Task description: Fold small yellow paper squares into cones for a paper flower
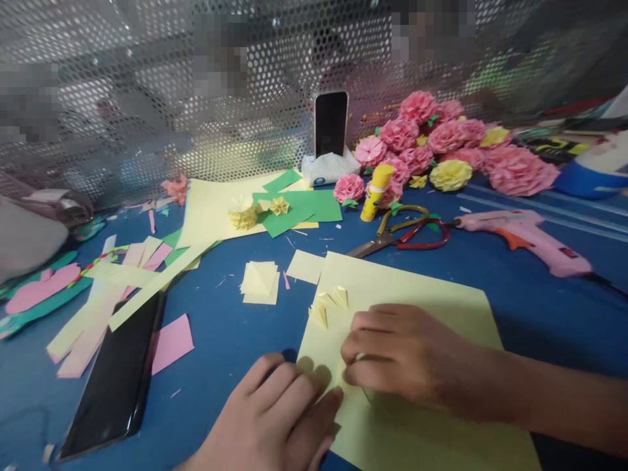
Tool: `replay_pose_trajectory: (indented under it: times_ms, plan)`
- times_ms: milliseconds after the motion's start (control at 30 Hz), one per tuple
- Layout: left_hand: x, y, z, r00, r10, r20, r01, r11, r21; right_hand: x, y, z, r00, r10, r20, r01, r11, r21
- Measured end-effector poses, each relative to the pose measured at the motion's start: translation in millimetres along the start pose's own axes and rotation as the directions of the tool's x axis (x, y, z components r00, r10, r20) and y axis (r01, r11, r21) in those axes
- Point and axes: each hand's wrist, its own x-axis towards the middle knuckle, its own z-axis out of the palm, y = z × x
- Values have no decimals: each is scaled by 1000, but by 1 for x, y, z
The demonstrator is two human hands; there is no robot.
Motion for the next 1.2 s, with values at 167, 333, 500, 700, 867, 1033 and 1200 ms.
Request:
replay_pose_trajectory:
  times_ms: [167,333,500,700,867,1033,1200]
  plan:
    - [2,-2,-1,1000,2,3,-2,1000,-7,2,-1,-3,995,-102,16,103,986,-134]
    - [1,-5,-2,1000,16,3,-16,1000,-23,3,-5,-5,992,-121,33,125,977,-171]
    - [1,-5,-2,999,28,31,-27,999,-32,2,-5,-9,990,-106,98,123,976,-182]
    - [1,-5,0,995,76,59,-77,997,20,-2,-18,-5,994,40,106,-20,983,-183]
    - [-2,-8,-1,991,115,71,-119,991,62,-5,-40,4,990,116,84,-93,967,-235]
    - [-3,-7,-2,990,110,88,-115,991,63,-3,-41,-1,993,114,35,-100,954,-283]
    - [0,-8,-4,986,126,110,-132,990,50,-1,-29,-3,969,248,10,-240,945,-222]
